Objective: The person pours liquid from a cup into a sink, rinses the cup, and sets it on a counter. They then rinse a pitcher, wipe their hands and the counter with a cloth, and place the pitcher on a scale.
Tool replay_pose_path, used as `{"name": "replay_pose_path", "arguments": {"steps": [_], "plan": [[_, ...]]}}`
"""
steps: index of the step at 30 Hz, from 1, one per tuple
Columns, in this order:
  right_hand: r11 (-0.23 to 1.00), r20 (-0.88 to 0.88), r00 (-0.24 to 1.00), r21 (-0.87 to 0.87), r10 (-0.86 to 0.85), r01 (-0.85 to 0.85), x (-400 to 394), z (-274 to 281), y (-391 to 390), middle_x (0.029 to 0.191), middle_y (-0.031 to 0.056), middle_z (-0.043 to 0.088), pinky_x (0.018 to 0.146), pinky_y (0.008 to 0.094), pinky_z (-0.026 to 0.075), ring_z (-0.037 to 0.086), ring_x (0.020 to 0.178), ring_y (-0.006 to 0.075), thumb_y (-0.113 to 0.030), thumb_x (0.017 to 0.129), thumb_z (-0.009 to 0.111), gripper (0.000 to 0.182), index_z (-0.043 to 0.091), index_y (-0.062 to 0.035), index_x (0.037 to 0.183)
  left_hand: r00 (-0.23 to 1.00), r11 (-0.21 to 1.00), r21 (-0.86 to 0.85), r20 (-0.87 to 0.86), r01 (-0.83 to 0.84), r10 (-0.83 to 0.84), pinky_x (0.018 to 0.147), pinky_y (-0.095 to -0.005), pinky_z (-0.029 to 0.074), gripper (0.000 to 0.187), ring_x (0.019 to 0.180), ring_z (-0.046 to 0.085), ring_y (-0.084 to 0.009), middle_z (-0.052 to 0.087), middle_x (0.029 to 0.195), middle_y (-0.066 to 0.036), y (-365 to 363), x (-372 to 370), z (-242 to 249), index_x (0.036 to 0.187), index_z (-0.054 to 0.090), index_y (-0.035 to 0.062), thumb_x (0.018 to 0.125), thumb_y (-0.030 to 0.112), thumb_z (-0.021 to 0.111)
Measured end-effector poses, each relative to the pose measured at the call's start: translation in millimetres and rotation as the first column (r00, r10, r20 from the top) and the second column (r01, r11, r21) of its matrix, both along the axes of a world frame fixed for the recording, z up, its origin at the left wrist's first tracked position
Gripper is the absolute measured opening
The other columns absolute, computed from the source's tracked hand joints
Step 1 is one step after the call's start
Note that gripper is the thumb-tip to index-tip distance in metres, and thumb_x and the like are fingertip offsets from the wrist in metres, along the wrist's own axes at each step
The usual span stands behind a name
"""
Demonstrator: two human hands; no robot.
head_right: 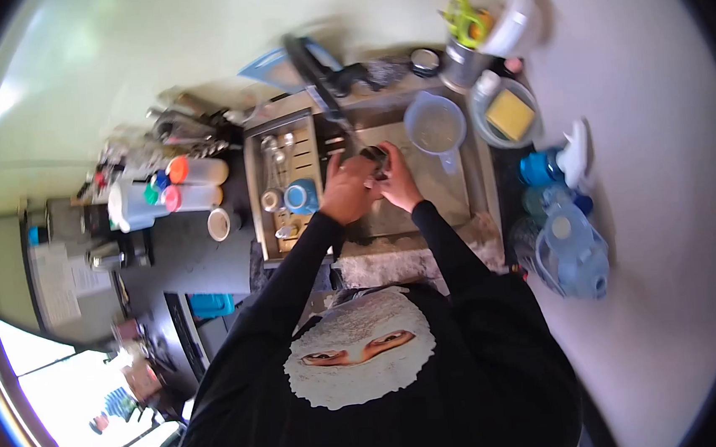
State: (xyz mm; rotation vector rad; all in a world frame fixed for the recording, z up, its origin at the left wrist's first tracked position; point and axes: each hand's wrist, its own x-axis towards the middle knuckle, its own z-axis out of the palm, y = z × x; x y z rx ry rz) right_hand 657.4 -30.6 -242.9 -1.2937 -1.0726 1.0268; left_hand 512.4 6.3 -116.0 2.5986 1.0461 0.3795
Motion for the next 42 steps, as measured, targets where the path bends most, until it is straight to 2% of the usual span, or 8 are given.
{"name": "replay_pose_path", "arguments": {"steps": [2,4,15,18,31,34,36,42], "plan": [[0.994,-0.067,0.997,0.111,0.028,-0.021,-5.3,-6.5,1.7,0.137,0.0098,0.047,0.103,0.0347,0.047,0.05,0.126,0.0202,0.003,0.07,0.084,0.09,0.038,-0.0081,0.146,0.799,0.95,-0.313,-0.569,0.005,-0.192,0.117,-0.0647,0.017,0.034,0.111,0.068,-0.0315,0.072,0.117,-0.011,20.3,22.8,10.7,0.107,0.075,0.0111,0.092,0.036,0.058],[0.983,-0.254,0.956,0.144,0.148,-0.114,-2.1,-39.6,3.9,0.145,0.0084,0.041,0.11,0.0407,0.045,0.046,0.133,0.0216,0.007,0.071,0.082,0.095,0.034,-0.0112,0.15,0.837,0.927,-0.369,-0.486,0.064,-0.251,0.096,-0.0514,0.052,0.038,0.095,0.072,-0.0379,0.075,0.103,-0.02,38.2,32.0,-8.3,0.101,0.076,0.0033,0.087,0.034,0.059],[0.98,0.678,0.712,-0.182,0.181,-0.077,32.5,-64.0,4.5,0.141,0.0258,0.057,0.113,0.0453,0.039,0.056,0.13,0.0361,-0.013,0.092,0.07,0.055,0.051,0.0079,0.139,0.652,0.562,0.433,0.081,-0.704,0.754,0.118,-0.0633,0.024,0.033,0.119,0.065,-0.0291,0.073,0.115,-0.013,-18.7,132.7,-110.5,0.117,0.073,0.0169,0.099,0.032,0.049],[0.915,0.617,0.737,0.404,-0.277,0.006,43.3,-101.5,4.9,0.142,0.0288,0.053,0.112,0.0458,0.039,0.054,0.131,0.0381,-0.014,0.09,0.071,0.064,0.044,0.008,0.143,0.857,0.849,-0.121,-0.028,-0.514,0.515,0.109,-0.0634,0.034,0.021,0.084,0.07,-0.0249,0.07,0.088,-0.006,0.1,86.8,-67.5,0.099,0.07,0.018,0.092,0.032,0.056],[0.963,0.108,0.98,-0.195,-0.17,0.188,27.3,32.1,-37.5,0.149,0.0217,0.041,0.1,0.0446,0.052,0.051,0.131,0.0335,-0.011,0.085,0.08,0.071,0.042,0.0003,0.144,0.901,0.806,-0.484,0.079,-0.34,0.427,0.086,-0.0571,0.049,0.03,0.102,0.068,-0.0311,0.068,0.105,-0.016,18.9,68.5,-77.6,0.113,0.06,0.0063,0.092,0.029,0.059],[0.981,0.922,0.379,-0.007,0.081,-0.192,57.8,-2.1,-32.6,0.148,0.0185,0.042,0.098,0.0448,0.053,0.053,0.127,0.0298,-0.014,0.093,0.072,0.056,0.046,-0.0033,0.142,0.621,0.686,-0.573,0.352,-0.449,0.7,0.082,-0.0533,0.052,0.027,0.099,0.068,-0.0403,0.067,0.106,-0.019,13.6,76.5,-115.1,0.103,0.065,0.0032,0.09,0.026,0.058],[0.943,-0.028,0.995,-0.322,-0.093,0.079,49.6,4.7,-28.5,0.152,0.0185,0.033,0.103,0.045,0.047,0.05,0.128,0.0296,-0.029,0.097,0.068,0.067,0.036,-0.0025,0.15,0.72,0.859,-0.279,0.469,-0.429,0.512,0.083,-0.0552,0.051,0.031,0.102,0.066,-0.0409,0.066,0.11,-0.019,12.8,91.5,-169.0,0.108,0.062,0.002,0.091,0.027,0.058],[0.96,-0.101,0.995,-0.279,-0.008,-0.021,59.6,-15.4,-3.4,0.136,0.0131,0.054,0.095,0.0359,0.055,0.058,0.12,0.0244,-0.011,0.092,0.069,0.057,0.047,-0.0009,0.144,0.934,0.925,-0.38,0.322,-0.023,0.155,0.09,-0.0482,0.052,0.049,0.106,0.064,-0.0418,0.065,0.117,-0.024,13.9,58.1,-102.2,0.111,0.062,0.0012,0.087,0.044,0.064]]}}
